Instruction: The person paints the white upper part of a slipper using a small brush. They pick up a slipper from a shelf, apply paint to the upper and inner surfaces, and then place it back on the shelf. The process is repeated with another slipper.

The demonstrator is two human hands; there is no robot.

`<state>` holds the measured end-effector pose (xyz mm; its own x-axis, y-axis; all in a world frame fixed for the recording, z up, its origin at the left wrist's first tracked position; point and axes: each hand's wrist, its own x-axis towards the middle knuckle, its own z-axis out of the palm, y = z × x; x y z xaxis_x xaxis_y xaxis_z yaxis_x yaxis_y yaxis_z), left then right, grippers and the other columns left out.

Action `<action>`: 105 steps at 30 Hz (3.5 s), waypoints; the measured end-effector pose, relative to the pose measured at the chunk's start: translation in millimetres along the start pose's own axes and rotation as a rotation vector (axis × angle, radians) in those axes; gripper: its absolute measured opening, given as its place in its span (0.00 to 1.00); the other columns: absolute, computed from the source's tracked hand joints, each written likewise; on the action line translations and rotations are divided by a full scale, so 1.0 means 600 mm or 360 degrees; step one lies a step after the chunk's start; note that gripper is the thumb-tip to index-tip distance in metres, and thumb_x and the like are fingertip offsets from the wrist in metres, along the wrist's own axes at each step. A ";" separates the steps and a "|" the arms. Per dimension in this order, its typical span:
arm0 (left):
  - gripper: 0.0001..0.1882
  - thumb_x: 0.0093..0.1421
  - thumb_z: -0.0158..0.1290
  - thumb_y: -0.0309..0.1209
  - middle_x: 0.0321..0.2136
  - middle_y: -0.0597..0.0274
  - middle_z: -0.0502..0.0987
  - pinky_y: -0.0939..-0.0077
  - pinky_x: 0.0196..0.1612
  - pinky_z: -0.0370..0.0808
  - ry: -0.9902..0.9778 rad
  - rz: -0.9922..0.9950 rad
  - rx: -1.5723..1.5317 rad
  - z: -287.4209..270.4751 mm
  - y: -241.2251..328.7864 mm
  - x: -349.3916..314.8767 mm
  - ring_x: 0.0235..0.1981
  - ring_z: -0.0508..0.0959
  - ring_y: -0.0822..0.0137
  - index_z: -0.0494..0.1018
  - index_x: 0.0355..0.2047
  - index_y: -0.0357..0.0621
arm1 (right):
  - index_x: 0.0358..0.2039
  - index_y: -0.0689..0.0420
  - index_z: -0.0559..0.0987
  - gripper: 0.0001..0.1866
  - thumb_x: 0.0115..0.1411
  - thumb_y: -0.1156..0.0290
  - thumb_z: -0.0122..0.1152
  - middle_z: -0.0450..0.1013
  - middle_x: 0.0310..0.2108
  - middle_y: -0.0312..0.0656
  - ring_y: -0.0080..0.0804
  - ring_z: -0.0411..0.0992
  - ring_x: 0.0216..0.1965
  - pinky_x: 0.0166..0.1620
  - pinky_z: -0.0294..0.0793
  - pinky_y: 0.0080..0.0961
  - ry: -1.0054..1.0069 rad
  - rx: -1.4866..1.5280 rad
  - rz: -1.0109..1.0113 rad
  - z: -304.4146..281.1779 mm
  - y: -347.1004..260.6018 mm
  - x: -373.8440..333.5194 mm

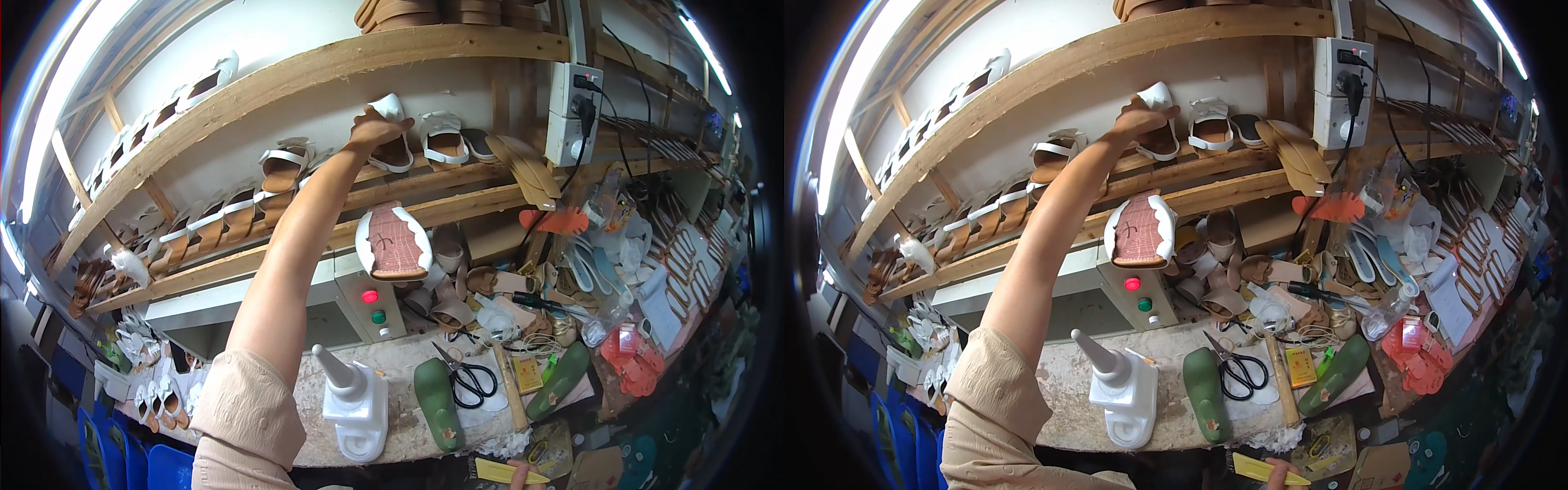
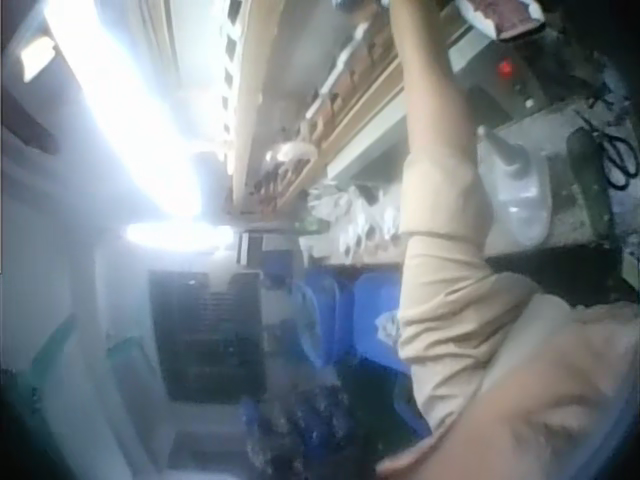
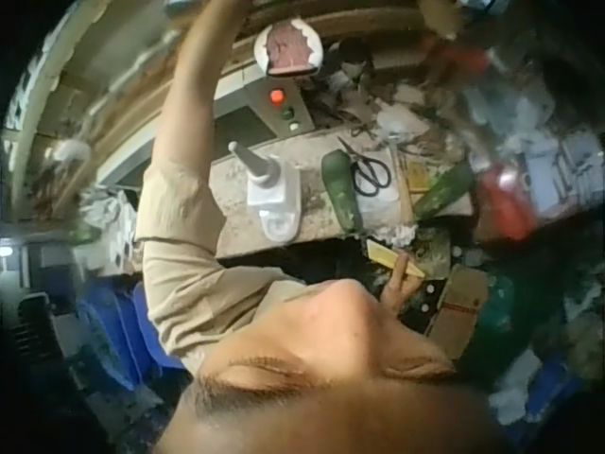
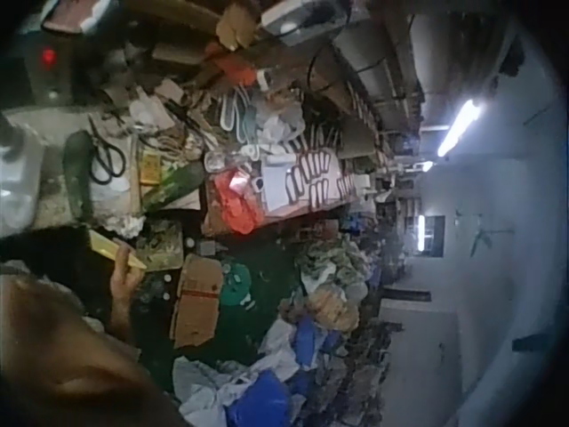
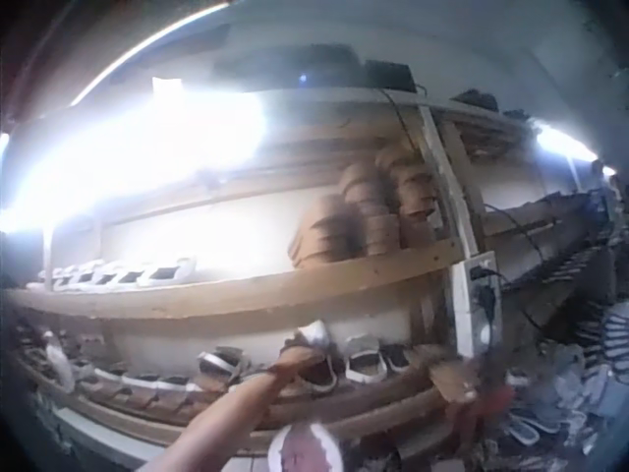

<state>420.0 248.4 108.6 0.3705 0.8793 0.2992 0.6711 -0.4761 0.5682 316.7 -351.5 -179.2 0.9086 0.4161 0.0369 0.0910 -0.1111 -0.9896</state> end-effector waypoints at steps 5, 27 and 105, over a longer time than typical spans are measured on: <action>0.55 0.44 0.64 0.59 0.50 0.43 0.75 0.67 0.46 0.80 -0.0107 0.0143 0.0125 -0.013 -0.008 -0.011 0.50 0.78 0.55 0.56 0.61 0.32 | 0.33 0.65 0.79 0.21 0.69 0.58 0.53 0.72 0.27 0.36 0.24 0.65 0.29 0.34 0.67 0.28 0.0004 0.0029 0.0119 0.003 -0.003 0.000; 0.35 0.44 0.63 0.54 0.37 0.43 0.80 0.61 0.45 0.77 0.0748 0.0642 -0.0055 -0.081 0.012 -0.043 0.39 0.81 0.50 0.73 0.43 0.37 | 0.35 0.66 0.81 0.21 0.69 0.58 0.53 0.75 0.27 0.37 0.24 0.68 0.29 0.34 0.69 0.29 -0.0013 0.0103 0.0096 0.003 0.002 -0.012; 0.13 0.49 0.64 0.31 0.32 0.75 0.70 0.71 0.37 0.64 0.0881 0.1843 0.0289 -0.244 -0.405 -0.989 0.31 0.68 0.72 0.82 0.37 0.59 | 0.39 0.60 0.76 0.08 0.62 0.71 0.61 0.75 0.27 0.35 0.11 0.58 0.20 0.23 0.58 0.12 -0.1539 0.0817 0.0622 0.200 -0.126 0.023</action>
<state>-56.8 -156.5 -94.7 0.5067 -0.1764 0.8439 0.2336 -0.9141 -0.3314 273.4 -229.0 -120.6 0.1279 0.9743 -0.1853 -0.5038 -0.0971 -0.8583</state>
